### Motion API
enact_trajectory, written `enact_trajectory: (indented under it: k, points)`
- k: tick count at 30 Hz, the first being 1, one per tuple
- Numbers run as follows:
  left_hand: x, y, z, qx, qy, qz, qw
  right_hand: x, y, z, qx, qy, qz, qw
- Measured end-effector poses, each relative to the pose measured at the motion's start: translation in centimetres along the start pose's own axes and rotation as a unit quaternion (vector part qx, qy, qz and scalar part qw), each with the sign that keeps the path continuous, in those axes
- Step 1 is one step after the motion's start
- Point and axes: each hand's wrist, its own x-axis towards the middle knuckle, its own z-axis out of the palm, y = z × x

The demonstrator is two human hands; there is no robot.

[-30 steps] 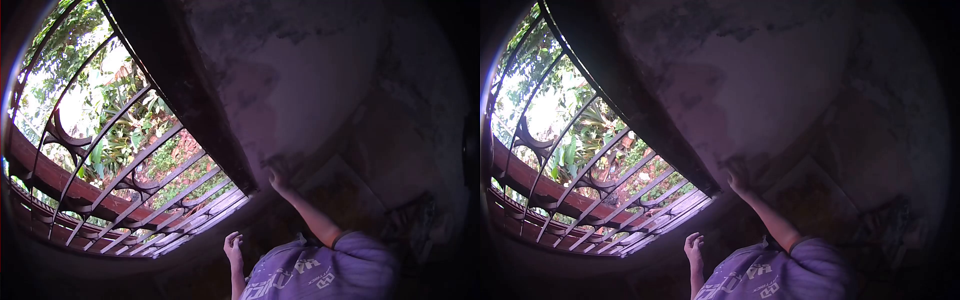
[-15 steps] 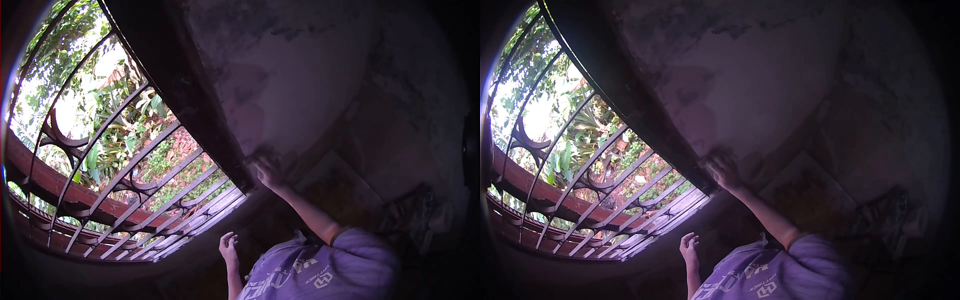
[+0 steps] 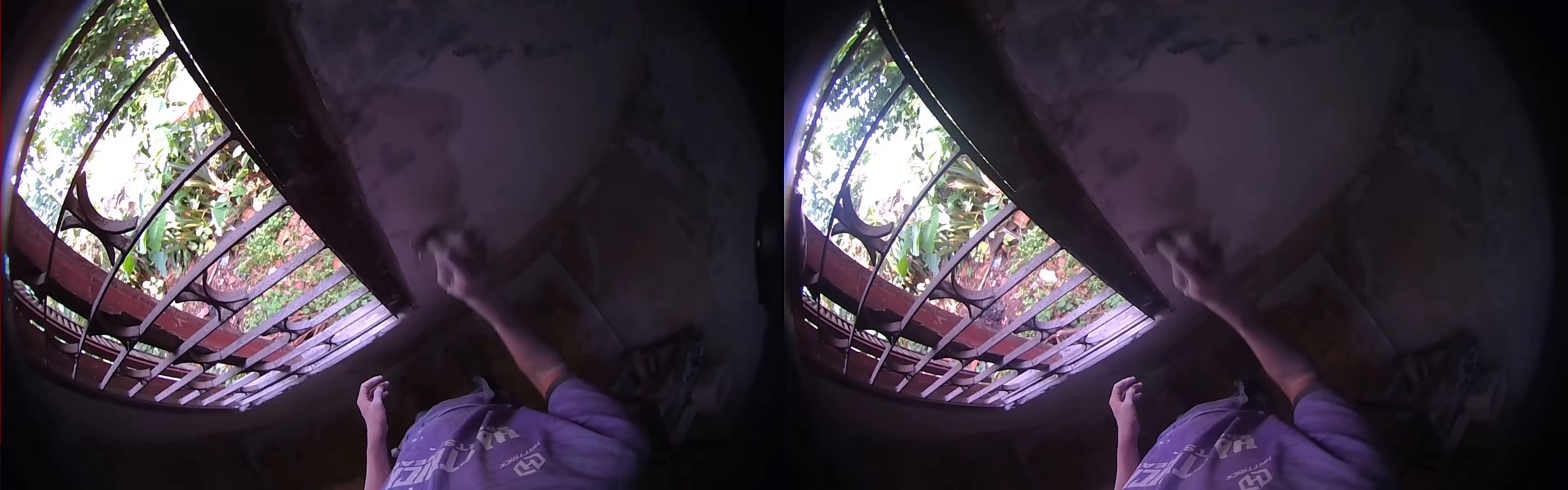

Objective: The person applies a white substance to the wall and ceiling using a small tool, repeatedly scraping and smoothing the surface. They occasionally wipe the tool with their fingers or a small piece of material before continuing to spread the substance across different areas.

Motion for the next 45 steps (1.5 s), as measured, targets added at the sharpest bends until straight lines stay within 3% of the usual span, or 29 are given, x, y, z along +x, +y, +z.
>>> enact_trajectory:
  k: [2,4,7,8,12,15,16,18,21,25,28,31,34,35,37,38,40,42,45]
  points:
    - [0.2,0.5,0.9,0.005,-0.002,0.002,1.0,9.3,-0.1,-2.7,-0.06,0.082,-0.064,0.993]
    - [0.4,0.8,1.9,0.0,-0.003,0.012,1.0,16.1,-0.5,-3.9,-0.005,0.096,-0.077,0.992]
    - [0.3,1.2,3.2,-0.014,0.002,0.021,1.0,19.0,-0.3,-2.1,0.011,-0.001,-0.044,0.999]
    - [0.1,1.3,3.6,-0.018,0.005,0.022,1.0,17.0,0.1,0.1,-0.032,0.043,-0.065,0.996]
    - [-0.5,0.7,4.1,-0.022,0.01,0.012,1.0,3.9,-0.5,5.3,-0.017,0.051,-0.052,0.997]
    - [-1.3,0.2,3.7,-0.023,0.017,0.006,1.0,-7.5,-0.9,6.8,-0.017,-0.173,-0.015,0.985]
    - [-1.6,0.0,3.4,-0.025,0.02,0.007,0.999,-8.5,-1.1,5.8,0.008,-0.2,-0.002,0.98]
    - [-1.8,-0.2,2.7,-0.022,0.025,0.007,0.999,-8.9,-1.6,4.1,0.053,-0.249,0.027,0.967]
    - [-1.5,-0.5,1.6,-0.016,0.028,0.008,0.999,-2.3,0.5,2.8,0.026,-0.081,0.008,0.996]
    - [-0.9,0.2,0.5,-0.013,0.02,0.022,0.999,11.4,3.8,-1.7,-0.067,0.088,0.011,0.994]
    - [-0.5,0.9,0.1,-0.01,0.019,0.038,0.999,14.2,5.7,-1.5,-0.038,0.023,0.042,0.998]
    - [-0.2,1.3,-0.5,-0.025,0.012,0.036,0.999,6.4,6.4,2.8,-0.065,0.067,0.058,0.994]
    - [0.1,0.3,-1.2,-0.023,-0.049,0.072,0.996,-4.7,4.6,5.5,-0.015,-0.007,0.181,0.983]
    - [0.2,0.4,-1.2,-0.032,-0.077,0.069,0.994,-6.4,2.4,4.0,0.009,-0.084,0.211,0.974]
    - [0.0,0.7,-1.1,-0.05,-0.132,0.058,0.988,-15.3,0.5,5.6,0.175,-0.144,0.328,0.917]
    - [0.1,0.8,-1.0,-0.03,-0.164,0.058,0.984,-17.9,-1.0,4.6,0.253,-0.152,0.412,0.862]
    - [0.7,1.4,0.0,-0.018,-0.197,0.073,0.978,-20.3,-3.4,3.2,0.408,-0.122,0.549,0.719]
    - [1.2,2.3,1.2,0.006,-0.23,0.085,0.97,-21.9,-6.4,1.1,0.542,-0.045,0.646,0.535]
    - [1.5,6.0,4.5,0.011,-0.305,0.088,0.948,-20.2,-9.2,-3.1,0.599,-0.055,0.636,0.484]
